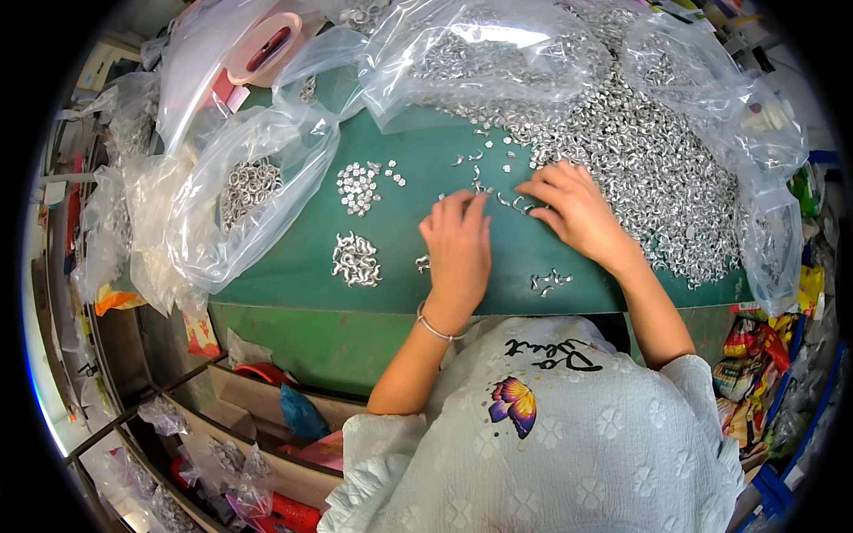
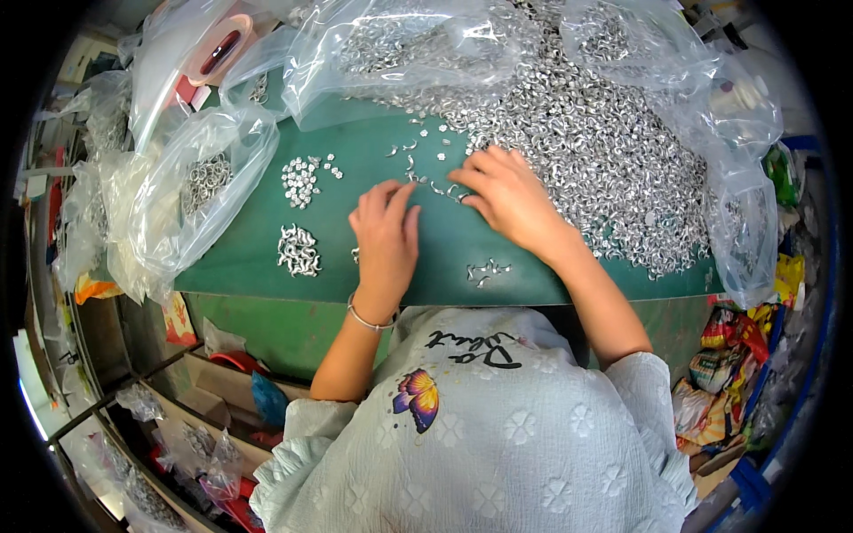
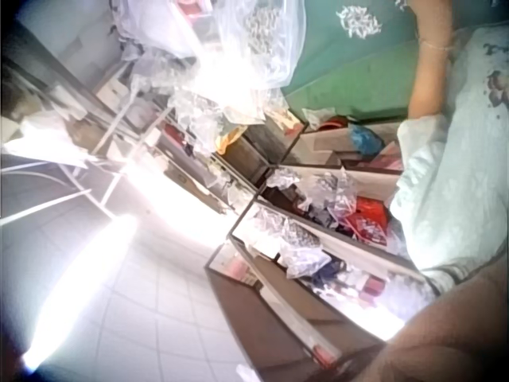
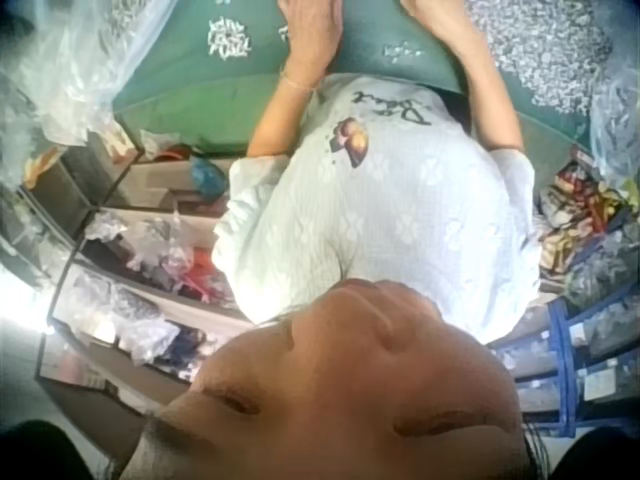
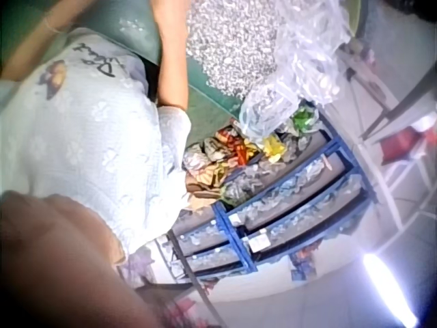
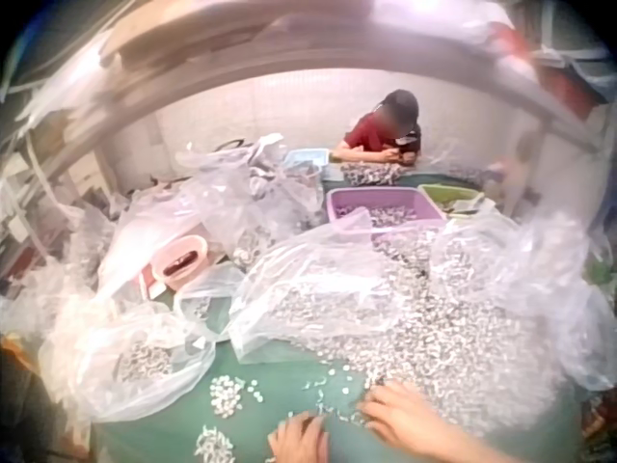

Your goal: The person sorts small metal rings and circular components on a green workbench, moving them between piles and into clear plastic bags by hand.

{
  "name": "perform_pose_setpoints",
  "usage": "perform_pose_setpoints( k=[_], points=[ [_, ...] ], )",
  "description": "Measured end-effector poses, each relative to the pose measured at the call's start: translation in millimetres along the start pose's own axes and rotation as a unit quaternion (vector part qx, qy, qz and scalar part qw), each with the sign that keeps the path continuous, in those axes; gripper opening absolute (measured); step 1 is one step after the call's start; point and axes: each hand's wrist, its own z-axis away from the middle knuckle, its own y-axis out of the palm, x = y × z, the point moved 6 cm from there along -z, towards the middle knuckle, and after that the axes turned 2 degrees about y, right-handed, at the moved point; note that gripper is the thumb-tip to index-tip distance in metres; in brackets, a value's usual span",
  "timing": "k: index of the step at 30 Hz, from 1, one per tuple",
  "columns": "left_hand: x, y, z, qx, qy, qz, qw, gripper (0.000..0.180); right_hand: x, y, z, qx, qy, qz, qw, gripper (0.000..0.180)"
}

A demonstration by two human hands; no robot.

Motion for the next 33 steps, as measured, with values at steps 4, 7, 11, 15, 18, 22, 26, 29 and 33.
perform_pose_setpoints(
  k=[4,7,11,15,18,22,26,29,33],
  points=[
    [7,-15,11,-0.01,-0.018,-0.007,1.0,0.032,1,21,3,0.015,0.014,0.049,0.999,0.018],
    [14,-25,23,-0.014,-0.038,-0.016,0.999,0.03,9,19,6,0.023,0.025,0.042,0.999,0.015],
    [14,-29,32,-0.007,-0.049,-0.014,0.999,0.03,16,27,9,0.027,0.019,-0.047,0.998,0.013],
    [0,-19,31,0.018,-0.004,0.015,1.0,0.031,2,19,10,-0.008,0.043,-0.098,0.994,0.016],
    [-6,-5,29,0.027,0.021,0.025,0.999,0.032,-4,10,13,-0.009,0.07,-0.09,0.993,0.018],
    [-23,14,13,0.044,0.035,0.047,0.997,0.034,10,20,15,0.017,0.035,-0.066,0.997,0.021],
    [-12,12,18,0.057,0.034,0.02,0.998,0.025,0,8,11,0.004,0.068,-0.074,0.995,0.02],
    [2,-9,28,0.042,0.0,-0.029,0.999,0.023,-7,1,6,-0.058,0.069,-0.074,0.993,0.018],
    [8,-23,33,0.043,-0.011,-0.058,0.997,0.022,10,35,-10,-0.064,0.048,0.028,0.996,0.014]
  ],
)
